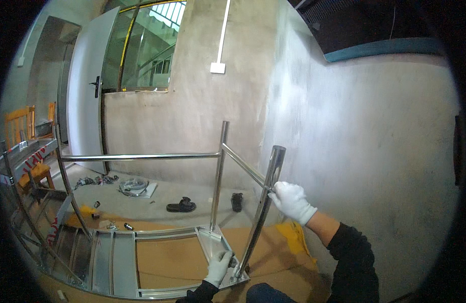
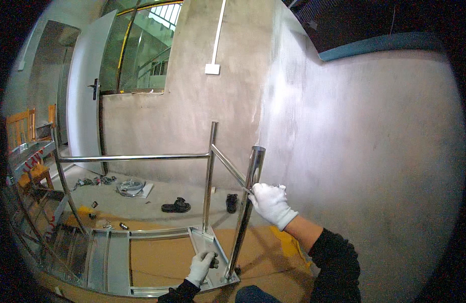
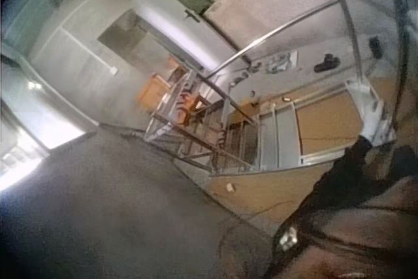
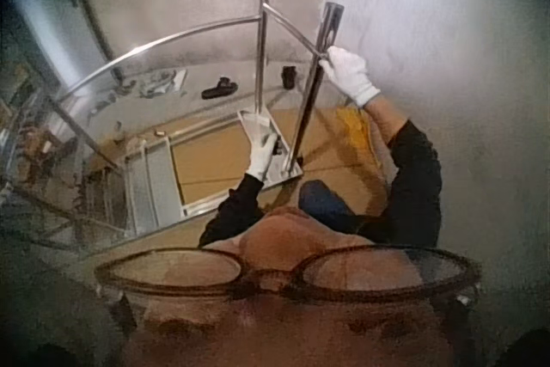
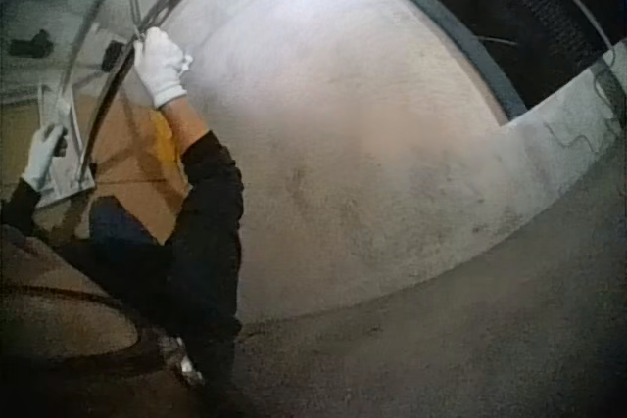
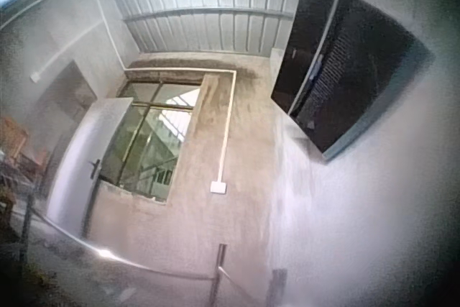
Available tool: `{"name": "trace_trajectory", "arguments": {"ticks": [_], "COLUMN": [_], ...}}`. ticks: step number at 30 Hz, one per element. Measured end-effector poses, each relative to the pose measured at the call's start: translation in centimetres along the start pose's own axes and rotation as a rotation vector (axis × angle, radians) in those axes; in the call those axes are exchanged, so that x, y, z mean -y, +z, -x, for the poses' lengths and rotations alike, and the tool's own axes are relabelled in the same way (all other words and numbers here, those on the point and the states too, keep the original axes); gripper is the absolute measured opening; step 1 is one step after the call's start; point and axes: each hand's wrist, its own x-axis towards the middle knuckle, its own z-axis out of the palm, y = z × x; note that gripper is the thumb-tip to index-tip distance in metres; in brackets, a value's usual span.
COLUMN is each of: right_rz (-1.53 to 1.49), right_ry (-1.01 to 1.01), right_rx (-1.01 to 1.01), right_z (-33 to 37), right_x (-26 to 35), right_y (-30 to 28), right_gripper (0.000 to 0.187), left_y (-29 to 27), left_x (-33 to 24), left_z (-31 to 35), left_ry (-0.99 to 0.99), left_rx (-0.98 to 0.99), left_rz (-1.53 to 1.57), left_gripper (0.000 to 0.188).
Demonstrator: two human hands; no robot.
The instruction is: The person assembles a metal frame structure on the floor. They use a wrench to tighten bolts at the joints of the frame and then attach a vertical metal pole to the corner of the frame.
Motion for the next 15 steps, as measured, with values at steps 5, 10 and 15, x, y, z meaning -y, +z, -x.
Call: {"name": "trace_trajectory", "arguments": {"ticks": [5, 10, 15], "right_rz": [-0.311, -0.432, -0.671], "right_ry": [0.314, 0.492, 0.573], "right_rx": [-0.165, -0.251, -0.345], "right_z": [0.6, 1.1, 1.4], "right_x": [0.6, 0.9, 0.6], "right_y": [2.0, 4.0, 5.9], "right_gripper": [0.024, 0.026, 0.023], "left_y": [1.1, 5.6, 12.2], "left_x": [-2.9, -11.8, -20.5], "left_z": [-0.9, -3.3, -4.9], "left_ry": [0.172, 0.569, 1.024], "left_rx": [0.011, 0.018, -0.075], "left_rz": [-0.077, -0.280, -0.595], "left_gripper": [0.027, 0.024, 0.029]}}
